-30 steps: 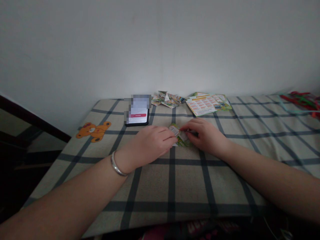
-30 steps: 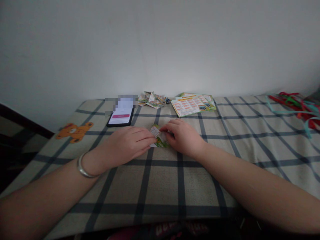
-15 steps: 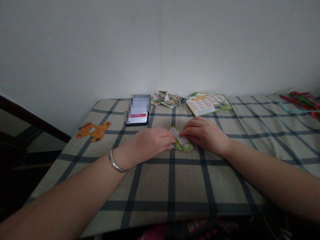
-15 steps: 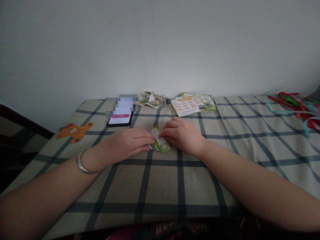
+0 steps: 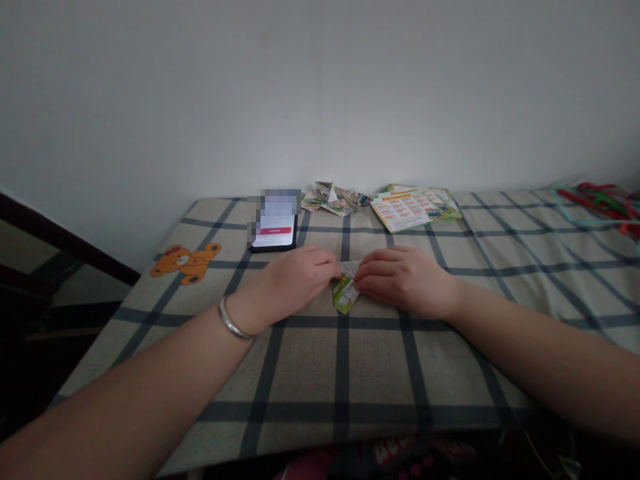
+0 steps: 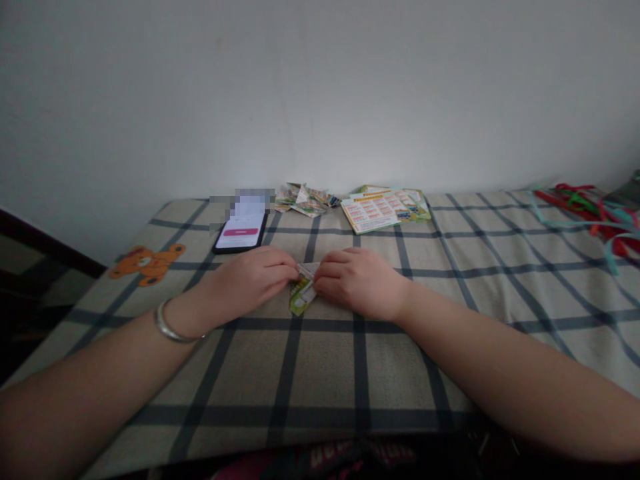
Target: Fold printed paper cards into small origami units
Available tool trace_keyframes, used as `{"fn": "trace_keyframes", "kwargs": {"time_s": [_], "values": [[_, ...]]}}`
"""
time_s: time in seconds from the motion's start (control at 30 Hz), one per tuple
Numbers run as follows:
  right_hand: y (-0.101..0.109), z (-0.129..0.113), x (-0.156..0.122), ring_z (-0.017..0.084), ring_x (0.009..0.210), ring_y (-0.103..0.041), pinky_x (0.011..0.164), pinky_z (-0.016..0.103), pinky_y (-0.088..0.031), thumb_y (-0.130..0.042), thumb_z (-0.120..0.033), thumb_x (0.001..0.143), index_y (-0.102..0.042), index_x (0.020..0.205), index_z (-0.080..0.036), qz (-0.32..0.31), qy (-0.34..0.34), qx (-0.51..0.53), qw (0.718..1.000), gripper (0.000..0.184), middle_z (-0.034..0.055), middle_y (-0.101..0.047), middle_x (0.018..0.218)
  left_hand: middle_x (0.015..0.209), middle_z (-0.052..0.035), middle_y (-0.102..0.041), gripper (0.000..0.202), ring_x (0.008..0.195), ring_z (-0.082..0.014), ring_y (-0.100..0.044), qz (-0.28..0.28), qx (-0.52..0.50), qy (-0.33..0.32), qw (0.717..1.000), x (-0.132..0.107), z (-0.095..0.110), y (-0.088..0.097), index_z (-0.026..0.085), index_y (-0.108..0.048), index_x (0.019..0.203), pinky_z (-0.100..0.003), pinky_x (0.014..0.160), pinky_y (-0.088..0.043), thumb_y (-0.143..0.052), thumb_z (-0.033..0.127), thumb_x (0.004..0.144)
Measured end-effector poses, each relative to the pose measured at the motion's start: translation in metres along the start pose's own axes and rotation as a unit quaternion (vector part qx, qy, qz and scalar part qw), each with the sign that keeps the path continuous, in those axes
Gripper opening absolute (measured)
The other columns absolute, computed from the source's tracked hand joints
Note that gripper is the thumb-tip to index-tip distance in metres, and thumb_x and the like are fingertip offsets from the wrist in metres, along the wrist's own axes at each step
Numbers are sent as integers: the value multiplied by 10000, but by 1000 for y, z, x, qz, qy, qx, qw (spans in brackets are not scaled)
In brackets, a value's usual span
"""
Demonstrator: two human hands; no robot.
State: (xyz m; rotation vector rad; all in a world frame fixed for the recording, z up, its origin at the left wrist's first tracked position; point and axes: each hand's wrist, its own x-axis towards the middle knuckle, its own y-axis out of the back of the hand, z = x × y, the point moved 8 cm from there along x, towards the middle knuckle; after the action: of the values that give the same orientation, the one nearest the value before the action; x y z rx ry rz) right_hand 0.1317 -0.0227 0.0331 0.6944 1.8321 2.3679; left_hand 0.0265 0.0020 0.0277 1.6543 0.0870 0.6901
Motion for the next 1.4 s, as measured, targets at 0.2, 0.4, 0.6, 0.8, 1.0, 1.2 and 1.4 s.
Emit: {"fn": "trace_keyframes", "kwargs": {"time_s": [0.2, 0.4, 0.6, 0.8, 1.0, 1.2, 1.4], "values": [[-3, -3, 2, 181, 845, -631, 673, 307, -438, -484, -273, 965, -685, 881, -177, -14, -34, -21, 999, 238, 32, -718, 906, 961, -57, -663, 166, 891, -176, -619, -19, -39, 18, 999, 0, 3, -2, 143, -672, 938, -308, 814, -515, -512, 134, 898], [-4, 2, 1, 175, 790, -620, 661, 289, -441, -481, -305, 959, -681, 881, -161, 2, -78, 21, 997, 258, 49, -700, 840, 1052, -81, -661, 199, 973, -202, -618, -50, -84, 17, 995, 1, 6, 0, 140, -673, 1000, -346, 876, -516, -540, 250, 902], [-7, 6, 0, 187, 835, -619, 712, 300, -468, -513, -300, 945, -696, 894, -161, -17, -89, 63, 994, 235, 65, -701, 864, 1133, -116, -633, 325, 1060, -253, -601, -100, -67, 46, 992, -1, 10, -2, 119, -650, 1025, -395, 927, -514, -650, 379, 830], [-6, 15, -2, 167, 860, -628, 771, 293, -480, -563, -291, 927, -719, 915, -182, -13, -101, 157, 982, 192, 55, -707, 931, 1199, -126, -615, 339, 1086, -262, -598, -115, -46, 68, 990, 0, 15, -2, 111, -626, 1081, -403, 937, -521, -619, 362, 853], [-8, 25, -4, 144, 834, -636, 768, 274, -488, -608, -255, 900, -743, 895, -181, 4, -108, 235, 966, 154, 51, -709, 913, 1211, -131, -612, 332, 1088, -258, -601, -108, -55, 62, 991, 0, 12, -1, 115, -627, 1091, -394, 934, -521, -609, 350, 857], [-9, 28, -4, 147, 835, -635, 775, 285, -497, -603, -245, 899, -740, 899, -177, 4, -118, 243, 963, 153, 59, -708, 918, 1191, -122, -624, 284, 1082, -244, -605, -95, -78, 52, 991, 0, 8, -2, 129, -631, 1048, -384, 933, -519, -615, 331, 849], [-8, 22, -4, 170, 849, -617, 779, 305, -480, -565, -250, 909, -714, 926, -171, -7, -123, 161, 979, 170, 58, -690, 925, 1199, -126, -623, 280, 1077, -245, -608, -86, -69, 51, 993, -1, 8, -1, 127, -623, 1059, -387, 934, -519, -597, 314, 851]]}}
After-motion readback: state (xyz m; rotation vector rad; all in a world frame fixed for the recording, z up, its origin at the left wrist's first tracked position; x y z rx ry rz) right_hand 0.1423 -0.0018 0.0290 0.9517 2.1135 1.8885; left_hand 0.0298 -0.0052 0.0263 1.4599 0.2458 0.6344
